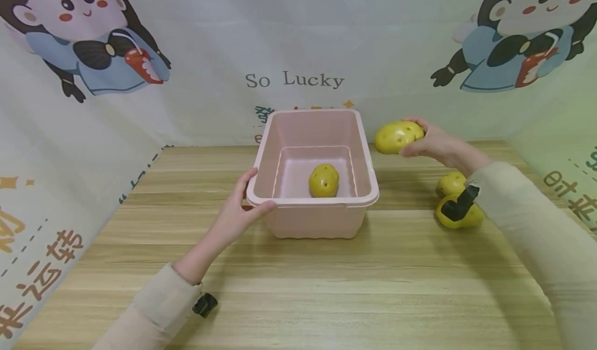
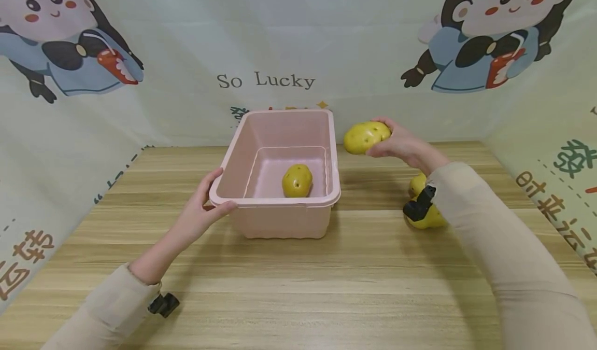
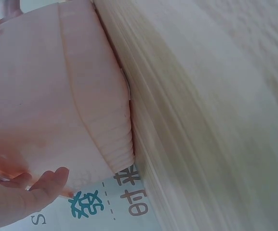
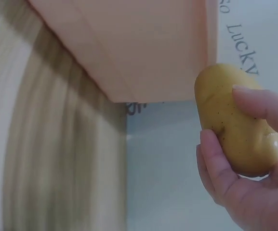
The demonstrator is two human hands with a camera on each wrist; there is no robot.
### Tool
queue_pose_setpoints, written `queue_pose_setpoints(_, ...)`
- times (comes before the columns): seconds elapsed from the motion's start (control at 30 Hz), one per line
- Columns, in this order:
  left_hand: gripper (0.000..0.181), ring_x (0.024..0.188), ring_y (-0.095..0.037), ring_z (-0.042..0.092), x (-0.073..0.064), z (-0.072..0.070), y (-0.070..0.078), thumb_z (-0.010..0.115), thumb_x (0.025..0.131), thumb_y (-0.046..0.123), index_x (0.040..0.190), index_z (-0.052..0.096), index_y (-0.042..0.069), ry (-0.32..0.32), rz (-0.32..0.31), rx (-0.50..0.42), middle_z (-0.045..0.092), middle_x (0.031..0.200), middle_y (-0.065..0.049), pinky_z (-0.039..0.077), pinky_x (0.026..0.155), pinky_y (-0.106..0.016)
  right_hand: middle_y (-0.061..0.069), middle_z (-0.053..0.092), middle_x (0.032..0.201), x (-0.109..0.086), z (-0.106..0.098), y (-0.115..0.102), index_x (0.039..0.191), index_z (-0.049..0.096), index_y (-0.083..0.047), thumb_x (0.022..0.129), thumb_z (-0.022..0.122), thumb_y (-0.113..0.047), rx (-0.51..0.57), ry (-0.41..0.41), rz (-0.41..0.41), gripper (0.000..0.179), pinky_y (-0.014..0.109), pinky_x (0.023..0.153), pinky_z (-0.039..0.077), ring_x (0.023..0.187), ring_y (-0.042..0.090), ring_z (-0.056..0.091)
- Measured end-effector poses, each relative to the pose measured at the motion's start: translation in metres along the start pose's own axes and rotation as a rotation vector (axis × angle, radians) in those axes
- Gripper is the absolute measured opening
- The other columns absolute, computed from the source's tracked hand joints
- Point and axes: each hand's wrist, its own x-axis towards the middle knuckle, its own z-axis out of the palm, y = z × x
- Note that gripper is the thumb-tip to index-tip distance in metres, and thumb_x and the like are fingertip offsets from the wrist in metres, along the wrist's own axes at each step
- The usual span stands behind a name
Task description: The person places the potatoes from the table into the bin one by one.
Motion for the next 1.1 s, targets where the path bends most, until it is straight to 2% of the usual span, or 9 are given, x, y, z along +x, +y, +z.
queue_pose_setpoints(0.23, 0.080, 0.119, -0.027, 0.042, 0.000, 0.001, -0.001, 0.067, 0.083, 0.025, 0.145, 0.018, 0.014, 0.008, 0.001, -0.005, 0.035, 0.140, -0.014, 0.044, 0.092, -0.041, 0.012, 0.030, 0.128, 0.009, 0.004, -0.026, 0.145, 0.011, -0.012, 0.080, 0.060, 0.003, -0.060, 0.047, 0.004, 0.083, 0.020, 0.078, 0.045, 0.102, 0.018, 0.041)
queue_pose_setpoints(0.47, 0.081, 0.119, -0.028, 0.043, 0.001, 0.002, -0.001, 0.068, 0.083, 0.025, 0.145, 0.018, 0.015, 0.009, 0.000, -0.009, 0.034, 0.141, -0.015, 0.045, 0.092, -0.042, 0.013, 0.029, 0.130, 0.014, 0.007, -0.046, 0.145, 0.012, -0.012, 0.081, 0.061, 0.001, -0.119, 0.047, -0.012, 0.082, 0.020, 0.080, 0.044, 0.104, 0.020, 0.040)
queue_pose_setpoints(0.9, 0.081, 0.118, -0.028, 0.044, 0.001, 0.002, -0.004, 0.068, 0.082, 0.027, 0.146, 0.018, 0.017, 0.020, -0.009, -0.007, 0.035, 0.140, -0.015, 0.046, 0.091, -0.041, 0.012, 0.027, 0.131, 0.025, 0.018, -0.083, 0.146, 0.009, -0.011, 0.082, 0.057, 0.002, -0.123, 0.030, -0.009, 0.081, 0.019, 0.079, 0.046, 0.101, 0.018, 0.040)
queue_pose_setpoints(1.1, 0.081, 0.118, -0.029, 0.043, 0.002, 0.002, -0.004, 0.068, 0.082, 0.029, 0.145, 0.017, 0.018, 0.011, -0.015, 0.002, 0.032, 0.142, -0.013, 0.047, 0.089, -0.040, 0.009, 0.030, 0.127, 0.032, 0.029, -0.097, 0.146, 0.011, -0.012, 0.081, 0.059, 0.003, -0.097, 0.016, -0.016, 0.081, 0.021, 0.080, 0.048, 0.099, 0.016, 0.043)
